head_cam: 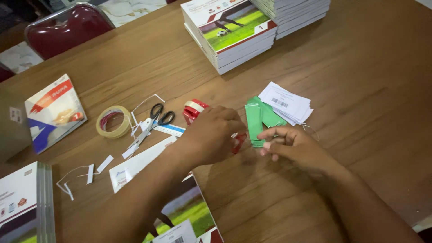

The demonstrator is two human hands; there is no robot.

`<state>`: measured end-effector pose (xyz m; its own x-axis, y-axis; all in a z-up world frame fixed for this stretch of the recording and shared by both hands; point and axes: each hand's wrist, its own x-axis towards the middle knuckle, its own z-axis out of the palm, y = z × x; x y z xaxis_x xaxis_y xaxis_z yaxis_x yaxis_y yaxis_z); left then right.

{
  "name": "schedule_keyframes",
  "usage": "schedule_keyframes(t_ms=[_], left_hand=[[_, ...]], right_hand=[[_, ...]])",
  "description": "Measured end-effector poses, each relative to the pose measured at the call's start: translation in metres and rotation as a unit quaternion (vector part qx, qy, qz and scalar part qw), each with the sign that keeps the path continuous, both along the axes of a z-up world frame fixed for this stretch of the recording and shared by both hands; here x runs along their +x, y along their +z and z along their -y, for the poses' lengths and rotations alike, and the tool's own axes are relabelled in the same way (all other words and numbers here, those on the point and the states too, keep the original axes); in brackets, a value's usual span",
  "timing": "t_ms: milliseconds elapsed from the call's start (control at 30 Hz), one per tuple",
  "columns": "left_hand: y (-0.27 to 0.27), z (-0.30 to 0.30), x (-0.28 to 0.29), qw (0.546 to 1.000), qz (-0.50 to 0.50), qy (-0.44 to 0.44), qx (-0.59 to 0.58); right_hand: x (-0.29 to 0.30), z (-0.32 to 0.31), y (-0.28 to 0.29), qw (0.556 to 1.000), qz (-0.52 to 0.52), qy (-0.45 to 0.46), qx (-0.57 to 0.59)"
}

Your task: The recorder is preparing library books by cutting barcode labels and taping them onto the covers.

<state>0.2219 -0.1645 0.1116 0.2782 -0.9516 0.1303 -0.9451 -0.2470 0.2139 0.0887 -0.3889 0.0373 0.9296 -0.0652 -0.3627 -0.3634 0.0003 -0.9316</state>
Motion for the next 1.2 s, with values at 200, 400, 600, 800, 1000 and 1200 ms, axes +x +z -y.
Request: schedule_keyframes(t_ms=[200, 400, 600, 800, 1000, 1200], left_hand=[[0.004, 0.004, 0.003, 0.997, -0.042, 0.025, 0.064], [0.024, 0.011, -0.005, 0.988, -0.052, 0.057, 0.138], [0.034, 0.013, -0.009, 0.981, -0.026, 0.056, 0.184], [0.033, 0.01, -0.01, 0.985, -0.045, 0.06, 0.154], [0.015, 0.016, 0.002, 0.987, -0.011, 0.072, 0.147], [0.034, 0.017, -0.005, 0.987, -0.017, 0.058, 0.149]], right_hand=[[0.004, 0.001, -0.015, 1.0, 0.019, -0.003, 0.023], [-0.002, -0.007, -0.007, 0.992, 0.071, -0.064, 0.084], [-0.004, -0.008, -0.002, 0.987, 0.113, -0.085, 0.071], [-0.001, -0.009, -0.008, 0.992, 0.095, -0.071, 0.044], [0.002, -0.005, -0.008, 0.994, 0.088, -0.059, 0.015], [-0.002, -0.01, 0.001, 0.991, 0.115, -0.067, 0.029]])
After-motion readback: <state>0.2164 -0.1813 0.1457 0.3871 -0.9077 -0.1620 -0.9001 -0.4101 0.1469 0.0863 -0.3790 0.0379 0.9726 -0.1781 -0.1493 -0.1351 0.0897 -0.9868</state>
